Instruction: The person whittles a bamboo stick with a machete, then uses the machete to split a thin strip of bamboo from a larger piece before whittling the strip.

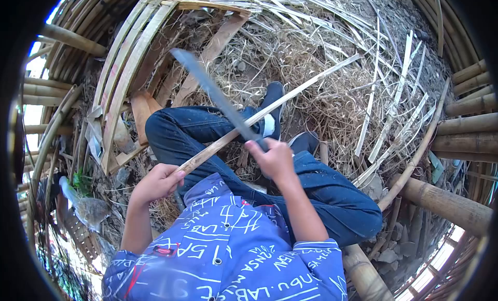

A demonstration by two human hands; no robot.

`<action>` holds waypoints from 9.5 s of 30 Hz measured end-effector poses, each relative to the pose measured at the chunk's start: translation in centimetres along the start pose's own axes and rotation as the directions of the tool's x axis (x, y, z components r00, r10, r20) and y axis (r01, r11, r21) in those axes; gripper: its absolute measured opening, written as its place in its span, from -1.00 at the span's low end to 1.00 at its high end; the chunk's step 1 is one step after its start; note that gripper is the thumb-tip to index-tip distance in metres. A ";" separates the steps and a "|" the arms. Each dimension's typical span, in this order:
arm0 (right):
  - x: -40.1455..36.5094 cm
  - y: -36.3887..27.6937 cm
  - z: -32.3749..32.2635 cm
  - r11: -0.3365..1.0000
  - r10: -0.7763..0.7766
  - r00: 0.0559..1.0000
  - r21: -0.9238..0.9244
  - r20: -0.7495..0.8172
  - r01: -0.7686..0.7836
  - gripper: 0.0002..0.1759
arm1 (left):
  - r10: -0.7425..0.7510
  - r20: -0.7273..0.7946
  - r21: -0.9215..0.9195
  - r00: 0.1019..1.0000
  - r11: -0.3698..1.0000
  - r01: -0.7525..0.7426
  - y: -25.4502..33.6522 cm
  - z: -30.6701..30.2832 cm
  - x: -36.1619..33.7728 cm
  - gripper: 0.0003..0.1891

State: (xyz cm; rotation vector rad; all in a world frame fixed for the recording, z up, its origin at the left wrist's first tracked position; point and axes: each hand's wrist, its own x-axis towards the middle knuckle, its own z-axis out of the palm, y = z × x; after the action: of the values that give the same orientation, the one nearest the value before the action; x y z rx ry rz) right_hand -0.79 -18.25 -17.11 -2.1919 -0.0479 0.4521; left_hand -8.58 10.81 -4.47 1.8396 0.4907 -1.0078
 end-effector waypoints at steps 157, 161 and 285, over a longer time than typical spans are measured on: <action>-3.3 -3.2 2.7 0.990 -0.030 0.970 0.142 0.243 -0.005 -0.32 | 0.176 -0.211 0.399 0.962 0.913 -0.079 -0.9 1.8 4.1 -0.61; -3.8 -3.9 2.4 0.981 -0.186 0.948 -0.008 0.260 0.194 -0.26 | 0.149 -0.120 0.292 0.982 0.950 -0.109 -1.3 2.7 5.0 -0.68; 2.4 12.9 -25.3 0.826 0.146 0.893 -0.445 -0.425 -0.347 -0.33 | 0.265 -0.174 0.298 0.948 0.932 -0.206 -7.6 -2.6 -3.3 -0.74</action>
State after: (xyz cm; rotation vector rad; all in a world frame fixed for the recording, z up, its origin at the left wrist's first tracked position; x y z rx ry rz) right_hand 8.40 -45.06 -13.81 -2.7987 0.3800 0.1585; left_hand -14.62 16.94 -5.41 2.2117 0.2496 -0.7474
